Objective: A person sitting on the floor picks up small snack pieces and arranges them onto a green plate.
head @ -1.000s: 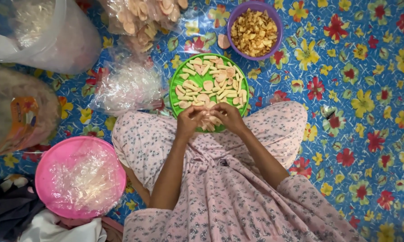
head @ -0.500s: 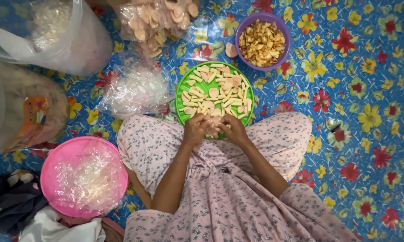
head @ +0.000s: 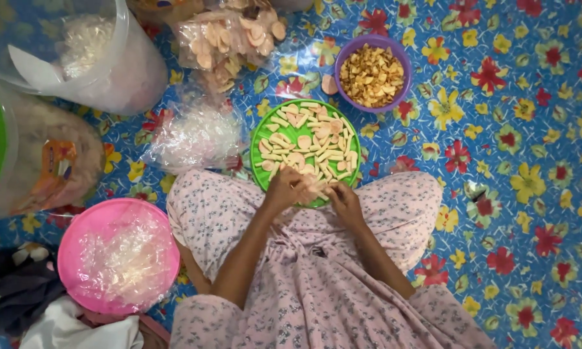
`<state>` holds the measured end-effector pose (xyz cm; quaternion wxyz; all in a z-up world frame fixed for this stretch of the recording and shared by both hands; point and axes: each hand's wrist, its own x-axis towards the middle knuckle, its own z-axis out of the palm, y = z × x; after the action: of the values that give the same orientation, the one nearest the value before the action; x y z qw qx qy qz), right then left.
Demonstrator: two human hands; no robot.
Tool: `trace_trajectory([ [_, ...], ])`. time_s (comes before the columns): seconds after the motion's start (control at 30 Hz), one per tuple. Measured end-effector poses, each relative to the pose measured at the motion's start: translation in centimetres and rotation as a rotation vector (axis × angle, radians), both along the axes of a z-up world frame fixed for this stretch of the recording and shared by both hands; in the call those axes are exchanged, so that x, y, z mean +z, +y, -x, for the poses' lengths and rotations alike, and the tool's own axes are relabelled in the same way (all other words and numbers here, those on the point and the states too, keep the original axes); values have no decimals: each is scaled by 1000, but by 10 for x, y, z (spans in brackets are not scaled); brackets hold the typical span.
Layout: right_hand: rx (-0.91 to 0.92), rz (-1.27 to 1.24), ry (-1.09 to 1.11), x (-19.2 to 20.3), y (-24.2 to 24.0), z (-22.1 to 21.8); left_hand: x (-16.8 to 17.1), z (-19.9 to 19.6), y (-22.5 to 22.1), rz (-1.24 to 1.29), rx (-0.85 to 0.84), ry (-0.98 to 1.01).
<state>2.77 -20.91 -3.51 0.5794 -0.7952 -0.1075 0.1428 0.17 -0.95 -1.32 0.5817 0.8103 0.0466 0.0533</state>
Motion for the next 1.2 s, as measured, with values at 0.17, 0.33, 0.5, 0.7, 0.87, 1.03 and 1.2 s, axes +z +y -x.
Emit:
trace_trajectory([
  [0.17, -47, -154, 183, 22, 8, 2, 2, -68, 40, -21, 163, 18],
  [0.33, -19, -147, 158, 19, 7, 4, 111, -144, 83, -56, 458, -184],
  [0.5, -20, -165, 350, 25, 8, 3, 107, -180, 137, 184, 495, -189],
  [0.7, -2, -137, 350, 22, 9, 2, 104, -114, 140, 105, 463, -49],
  [0.87, -3, -130, 132, 2, 8, 6, 41, -55, 181, 26, 741, -157],
  [1.03, 0, -101, 112, -13, 9, 1, 15, -15, 212, 21, 939, -231],
  [1.2, 0, -43, 120, 5, 15, 4, -21, 4, 226, -466, 821, -273],
])
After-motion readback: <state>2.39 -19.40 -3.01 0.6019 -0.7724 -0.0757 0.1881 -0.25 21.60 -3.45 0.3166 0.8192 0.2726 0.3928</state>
